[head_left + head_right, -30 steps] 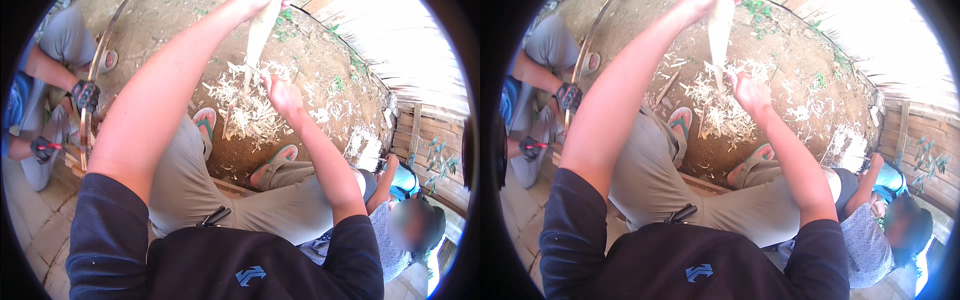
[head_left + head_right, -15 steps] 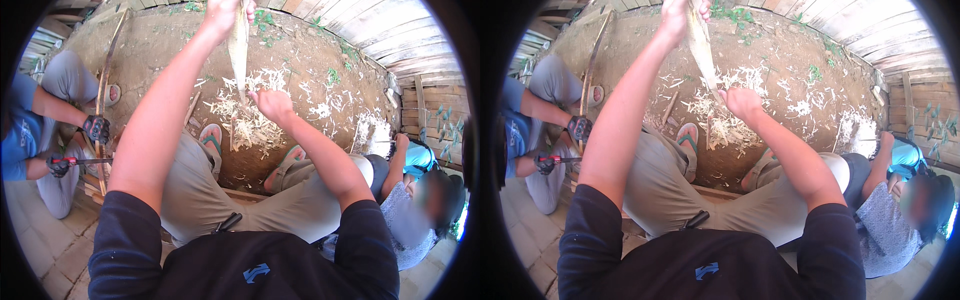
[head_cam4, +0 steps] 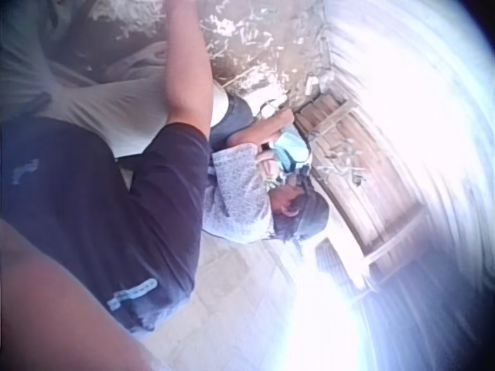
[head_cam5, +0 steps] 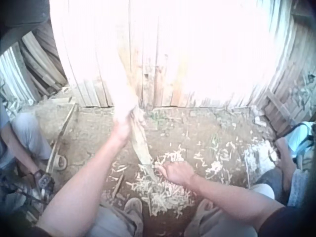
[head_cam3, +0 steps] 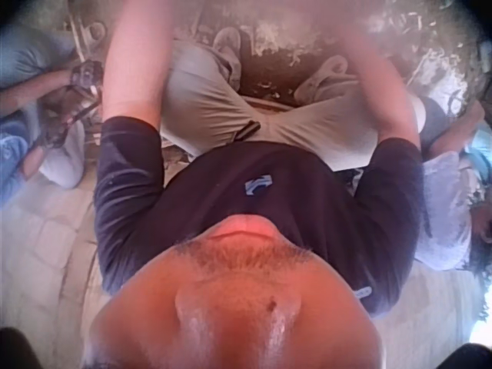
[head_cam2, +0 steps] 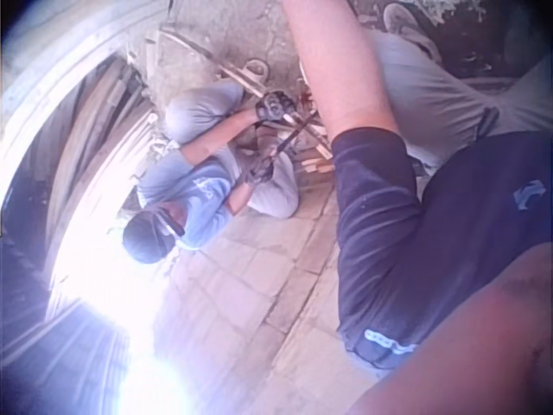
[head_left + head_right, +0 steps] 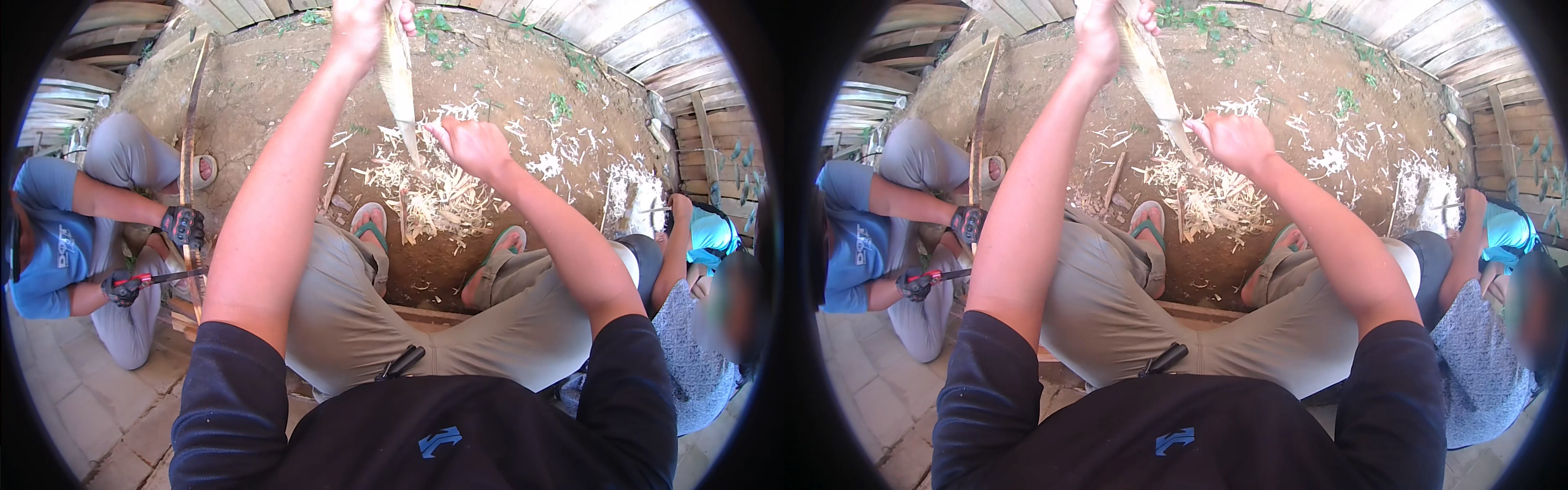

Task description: The person sits on the ground and uses a knife to shave thin strips from a long piece of bamboo, creating a pile of shavings. The person holds the bamboo with the left hand and scrapes with the right hand throughout the clip.

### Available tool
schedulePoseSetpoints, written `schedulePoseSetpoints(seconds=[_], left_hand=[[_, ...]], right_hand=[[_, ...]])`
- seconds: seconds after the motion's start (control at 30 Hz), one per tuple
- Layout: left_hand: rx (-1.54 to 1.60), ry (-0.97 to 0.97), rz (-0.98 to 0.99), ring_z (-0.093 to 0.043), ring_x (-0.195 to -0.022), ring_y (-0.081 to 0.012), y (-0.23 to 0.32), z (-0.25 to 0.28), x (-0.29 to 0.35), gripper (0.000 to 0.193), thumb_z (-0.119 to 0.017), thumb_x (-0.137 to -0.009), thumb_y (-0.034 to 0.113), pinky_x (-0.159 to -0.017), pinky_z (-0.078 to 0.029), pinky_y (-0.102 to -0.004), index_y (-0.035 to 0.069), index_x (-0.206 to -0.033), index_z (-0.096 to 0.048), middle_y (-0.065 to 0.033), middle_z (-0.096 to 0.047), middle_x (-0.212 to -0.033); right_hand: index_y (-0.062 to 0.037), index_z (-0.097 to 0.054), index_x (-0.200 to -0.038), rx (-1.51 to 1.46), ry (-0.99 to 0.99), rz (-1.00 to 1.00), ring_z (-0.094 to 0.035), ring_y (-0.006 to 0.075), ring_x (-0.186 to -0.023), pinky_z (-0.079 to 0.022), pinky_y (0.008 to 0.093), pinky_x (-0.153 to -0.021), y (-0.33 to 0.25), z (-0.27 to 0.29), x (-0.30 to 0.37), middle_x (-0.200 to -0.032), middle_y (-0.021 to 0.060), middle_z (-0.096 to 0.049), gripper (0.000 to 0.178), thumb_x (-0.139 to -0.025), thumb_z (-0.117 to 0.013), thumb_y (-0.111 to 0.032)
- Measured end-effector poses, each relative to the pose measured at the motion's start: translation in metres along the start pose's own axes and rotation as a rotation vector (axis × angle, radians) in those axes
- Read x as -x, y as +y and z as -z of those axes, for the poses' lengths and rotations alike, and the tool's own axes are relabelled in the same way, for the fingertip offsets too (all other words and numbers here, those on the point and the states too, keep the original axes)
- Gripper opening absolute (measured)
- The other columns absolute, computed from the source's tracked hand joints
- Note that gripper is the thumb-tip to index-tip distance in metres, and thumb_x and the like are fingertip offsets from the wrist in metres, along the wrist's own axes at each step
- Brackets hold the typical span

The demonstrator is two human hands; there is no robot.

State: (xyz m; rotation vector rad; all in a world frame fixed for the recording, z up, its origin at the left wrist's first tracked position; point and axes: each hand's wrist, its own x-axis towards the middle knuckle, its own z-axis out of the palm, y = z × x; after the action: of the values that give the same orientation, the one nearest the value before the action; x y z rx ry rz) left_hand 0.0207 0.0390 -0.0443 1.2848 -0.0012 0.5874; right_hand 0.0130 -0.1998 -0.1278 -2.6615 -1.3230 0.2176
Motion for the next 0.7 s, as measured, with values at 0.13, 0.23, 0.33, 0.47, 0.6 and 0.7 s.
schedulePoseSetpoints(seconds=[0.13, 0.23, 0.33, 0.47, 0.6, 0.7], left_hand=[[0.088, 0.033, -0.005, -0.061, -0.06, -0.02, 0.002, -0.001, -0.001, 0.034, -0.061, -0.096, 0.04, -0.058, -0.054, -0.0354, 0.007, -0.09, -0.059, -0.0077, -0.059, -0.069], [0.104, 0.045, 0.025, -0.06, -0.059, -0.0212, 0.008, 0.002, 0.001, 0.034, -0.062, -0.094, 0.041, -0.058, -0.054, -0.0359, 0.007, -0.092, -0.058, -0.0081, -0.058, -0.068], [0.14, 0.033, 0.062, -0.06, -0.059, -0.0213, 0.011, -0.005, 0.003, 0.035, -0.063, -0.093, 0.042, -0.058, -0.054, -0.0361, 0.008, -0.091, -0.057, -0.008, -0.058, -0.067], [0.131, 0.008, 0.096, -0.061, -0.059, -0.0212, 0.015, -0.005, 0.004, 0.037, -0.062, -0.092, 0.045, -0.058, -0.053, -0.0364, 0.008, -0.09, -0.058, -0.0077, -0.058, -0.067], [0.099, -0.019, 0.069, -0.06, -0.059, -0.0209, 0.012, -0.006, 0.004, 0.039, -0.06, -0.093, 0.047, -0.058, -0.053, -0.0354, 0.008, -0.09, -0.058, -0.0075, -0.059, -0.067], [0.061, -0.009, 0.019, -0.06, -0.059, -0.0208, 0.012, -0.007, 0.007, 0.042, -0.058, -0.093, 0.049, -0.059, -0.052, -0.0349, 0.007, -0.09, -0.059, -0.0076, -0.058, -0.066]], right_hand=[[-0.0064, -0.069, -0.086, 0.018, -0.056, 0.004, -0.072, 0.0356, -0.065, -0.057, 0.0478, -0.058, 0.002, -0.012, 0.002, -0.066, 0.0174, -0.069, 0.061, -0.106, -0.038, -0.055], [-0.0062, -0.07, -0.088, -0.001, -0.046, 0.003, -0.073, 0.0357, -0.07, -0.058, 0.0481, -0.061, -0.006, 0.009, -0.001, -0.07, 0.0181, -0.07, 0.063, -0.107, -0.036, -0.056], [-0.0064, -0.07, -0.089, -0.035, -0.086, -0.014, -0.073, 0.0356, -0.071, -0.058, 0.0474, -0.063, 0.004, -0.005, 0.005, -0.072, 0.0175, -0.071, 0.063, -0.107, -0.036, -0.056], [-0.0066, -0.07, -0.09, -0.043, -0.001, 0.004, -0.073, 0.0357, -0.071, -0.058, 0.0464, -0.064, -0.002, -0.003, 0.0, -0.072, 0.0166, -0.072, 0.062, -0.107, -0.036, -0.055], [-0.0058, -0.069, -0.087, 0.003, -0.029, 0.005, -0.073, 0.0337, -0.067, -0.058, 0.0454, -0.06, -0.005, -0.003, 0.006, -0.07, 0.0163, -0.071, 0.06, -0.108, -0.036, -0.052], [-0.0054, -0.068, -0.086, 0.011, 0.001, 0.03, -0.073, 0.0323, -0.065, -0.058, 0.0449, -0.057, -0.005, -0.007, 0.006, -0.067, 0.016, -0.07, 0.06, -0.108, -0.036, -0.051]])
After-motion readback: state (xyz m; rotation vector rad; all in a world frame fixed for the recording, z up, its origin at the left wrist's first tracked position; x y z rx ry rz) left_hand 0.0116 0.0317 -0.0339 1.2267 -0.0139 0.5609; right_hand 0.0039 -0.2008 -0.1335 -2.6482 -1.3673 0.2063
